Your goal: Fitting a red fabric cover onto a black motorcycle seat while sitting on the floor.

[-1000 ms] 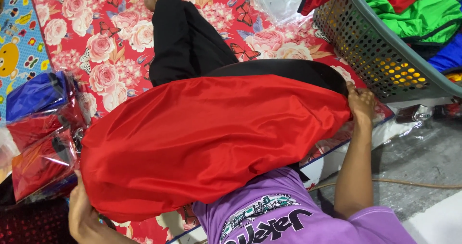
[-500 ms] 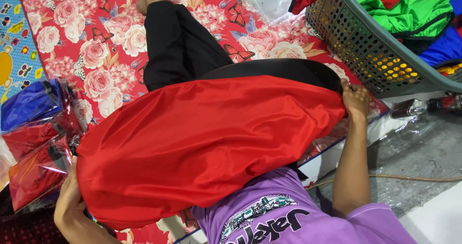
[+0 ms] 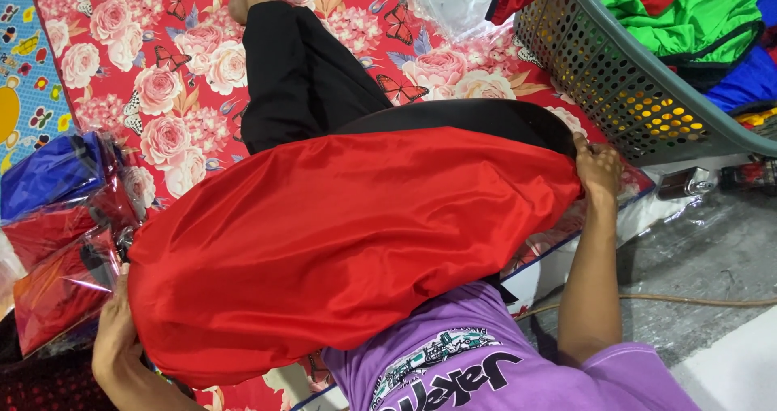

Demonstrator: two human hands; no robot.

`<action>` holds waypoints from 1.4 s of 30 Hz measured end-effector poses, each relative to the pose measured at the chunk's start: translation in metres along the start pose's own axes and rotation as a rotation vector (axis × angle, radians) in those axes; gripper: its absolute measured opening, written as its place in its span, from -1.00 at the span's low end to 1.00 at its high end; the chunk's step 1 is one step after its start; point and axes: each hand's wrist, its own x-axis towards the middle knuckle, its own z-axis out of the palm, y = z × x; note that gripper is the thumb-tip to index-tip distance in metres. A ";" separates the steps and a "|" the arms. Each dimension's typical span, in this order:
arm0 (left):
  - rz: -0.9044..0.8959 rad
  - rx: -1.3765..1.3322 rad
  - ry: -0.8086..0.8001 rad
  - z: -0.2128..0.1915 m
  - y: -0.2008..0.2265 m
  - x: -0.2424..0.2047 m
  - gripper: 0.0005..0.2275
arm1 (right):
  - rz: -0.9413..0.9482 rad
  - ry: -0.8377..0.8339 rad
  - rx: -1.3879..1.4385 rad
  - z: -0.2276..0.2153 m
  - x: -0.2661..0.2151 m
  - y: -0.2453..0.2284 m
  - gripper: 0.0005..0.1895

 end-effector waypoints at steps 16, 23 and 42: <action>0.010 -0.065 0.034 -0.020 0.002 0.041 -0.49 | -0.017 0.024 0.035 -0.004 -0.014 -0.011 -0.26; -0.094 -0.146 0.055 0.001 0.064 0.019 -0.51 | 0.017 -0.005 0.008 -0.015 -0.035 -0.034 -0.24; 0.025 -0.406 -0.128 0.005 0.063 -0.027 -0.33 | 0.043 -0.218 -0.072 -0.040 -0.047 -0.055 0.01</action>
